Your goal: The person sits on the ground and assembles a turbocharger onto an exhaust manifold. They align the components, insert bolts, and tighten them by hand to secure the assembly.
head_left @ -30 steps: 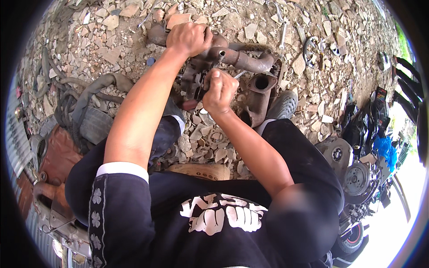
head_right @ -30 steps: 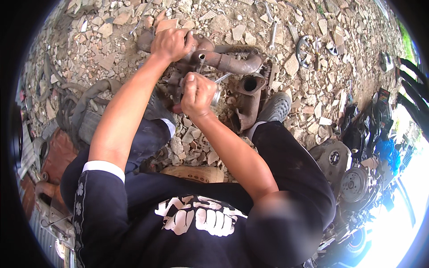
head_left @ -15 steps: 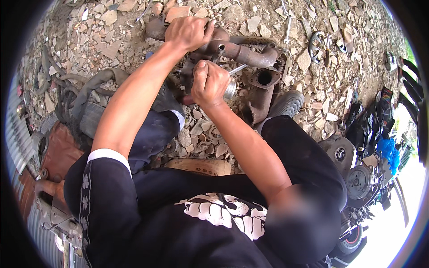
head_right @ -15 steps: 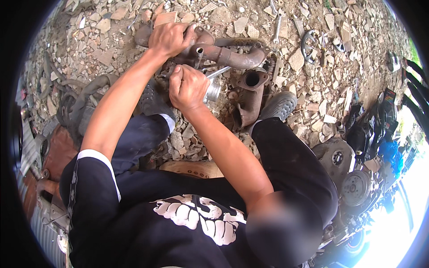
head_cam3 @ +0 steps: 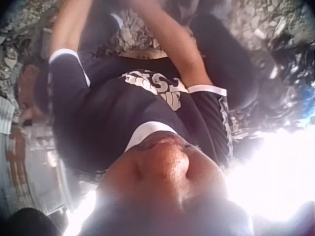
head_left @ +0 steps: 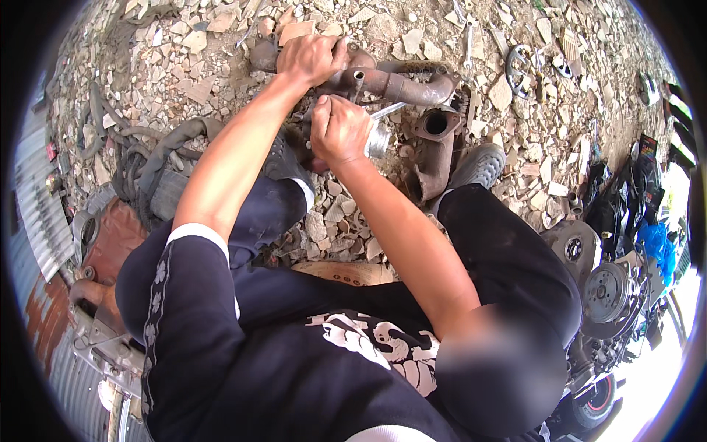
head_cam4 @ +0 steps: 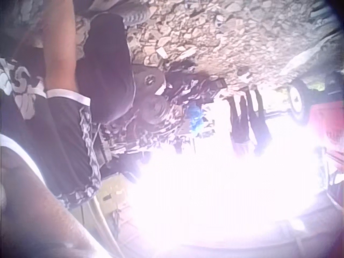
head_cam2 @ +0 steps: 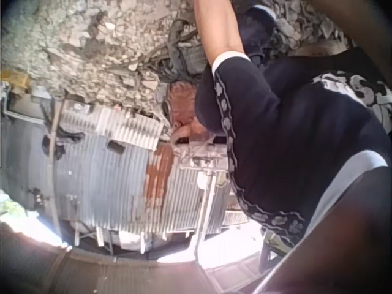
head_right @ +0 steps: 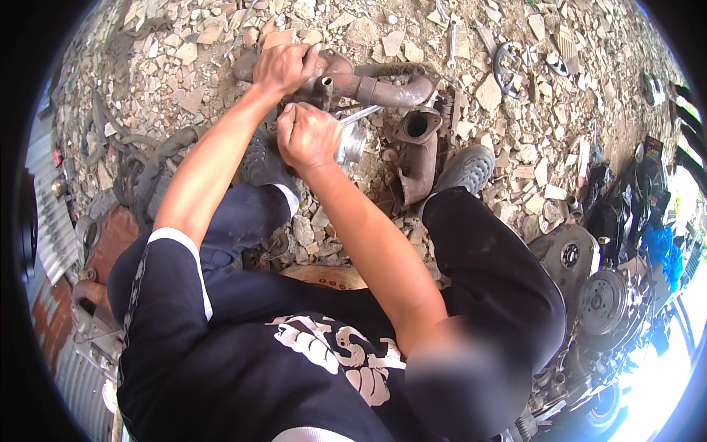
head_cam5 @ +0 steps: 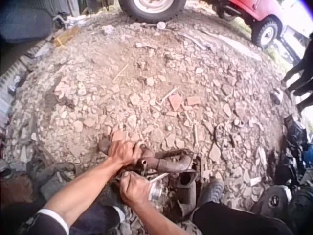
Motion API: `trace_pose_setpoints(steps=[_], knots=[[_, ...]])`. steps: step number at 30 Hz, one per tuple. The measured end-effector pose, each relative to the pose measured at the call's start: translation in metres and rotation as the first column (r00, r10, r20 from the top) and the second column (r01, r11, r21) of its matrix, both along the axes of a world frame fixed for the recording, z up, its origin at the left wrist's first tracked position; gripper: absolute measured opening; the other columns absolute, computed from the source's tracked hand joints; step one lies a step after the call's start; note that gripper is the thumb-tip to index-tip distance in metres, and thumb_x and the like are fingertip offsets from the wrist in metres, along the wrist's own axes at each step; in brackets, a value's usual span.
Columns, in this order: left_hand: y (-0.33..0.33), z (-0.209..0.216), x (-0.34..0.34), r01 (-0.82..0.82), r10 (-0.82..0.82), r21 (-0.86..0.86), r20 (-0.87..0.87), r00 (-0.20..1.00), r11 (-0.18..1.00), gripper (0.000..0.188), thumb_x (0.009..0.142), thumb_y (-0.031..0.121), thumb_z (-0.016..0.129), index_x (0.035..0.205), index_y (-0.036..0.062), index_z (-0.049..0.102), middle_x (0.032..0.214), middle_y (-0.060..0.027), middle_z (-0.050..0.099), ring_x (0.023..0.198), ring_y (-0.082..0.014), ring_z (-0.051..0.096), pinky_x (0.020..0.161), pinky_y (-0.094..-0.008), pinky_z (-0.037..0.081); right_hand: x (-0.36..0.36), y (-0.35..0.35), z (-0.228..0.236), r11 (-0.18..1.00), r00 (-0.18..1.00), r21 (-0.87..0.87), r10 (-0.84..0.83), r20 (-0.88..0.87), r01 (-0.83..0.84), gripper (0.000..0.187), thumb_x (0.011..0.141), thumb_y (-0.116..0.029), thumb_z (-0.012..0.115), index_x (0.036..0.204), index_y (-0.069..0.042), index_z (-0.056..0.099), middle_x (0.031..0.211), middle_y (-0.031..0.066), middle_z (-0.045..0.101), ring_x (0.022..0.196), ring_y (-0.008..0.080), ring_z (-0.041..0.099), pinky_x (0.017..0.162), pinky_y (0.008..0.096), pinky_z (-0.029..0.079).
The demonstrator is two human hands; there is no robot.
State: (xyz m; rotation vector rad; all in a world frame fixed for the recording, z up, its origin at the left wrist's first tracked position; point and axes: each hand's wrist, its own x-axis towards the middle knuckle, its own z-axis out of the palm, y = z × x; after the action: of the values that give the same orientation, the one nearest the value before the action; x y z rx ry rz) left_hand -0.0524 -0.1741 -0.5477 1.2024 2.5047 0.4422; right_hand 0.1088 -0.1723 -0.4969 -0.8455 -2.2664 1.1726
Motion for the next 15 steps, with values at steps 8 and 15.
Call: trace_pose_setpoints(steps=[8, 15], knots=[[-0.006, -0.011, -0.003, 0.032, -0.032, -0.008, -0.036, 0.999, 0.999, 0.045, 0.102, 0.044, 0.050, 0.094, 0.0102, 0.079, 0.088, -0.0190, 0.076, 0.080, -0.0414, 0.073, 0.075, -0.0508, 0.059, -0.008, -0.004, 0.001, 0.997, 1.000, 0.071, -0.019, 0.016, 0.018, 0.031, 0.092, -0.018, 0.057, 0.063, -0.005, 0.059, 0.066, 0.0171, 0.062, 0.056, 0.0409, 0.060, 0.053, 0.0501, 0.048], [0.000, 0.002, 0.005, -0.024, 0.024, -0.013, -0.046, 0.999, 1.000, 0.041, 0.099, 0.044, 0.053, 0.099, 0.0123, 0.080, 0.088, -0.0208, 0.075, 0.082, -0.0427, 0.072, 0.077, -0.0525, 0.058, 0.002, 0.004, -0.003, 0.998, 0.999, 0.044, -0.041, -0.029, 0.042, 0.031, 0.091, -0.019, 0.060, 0.064, -0.005, 0.061, 0.065, 0.0165, 0.063, 0.057, 0.0404, 0.063, 0.055, 0.0502, 0.050]])
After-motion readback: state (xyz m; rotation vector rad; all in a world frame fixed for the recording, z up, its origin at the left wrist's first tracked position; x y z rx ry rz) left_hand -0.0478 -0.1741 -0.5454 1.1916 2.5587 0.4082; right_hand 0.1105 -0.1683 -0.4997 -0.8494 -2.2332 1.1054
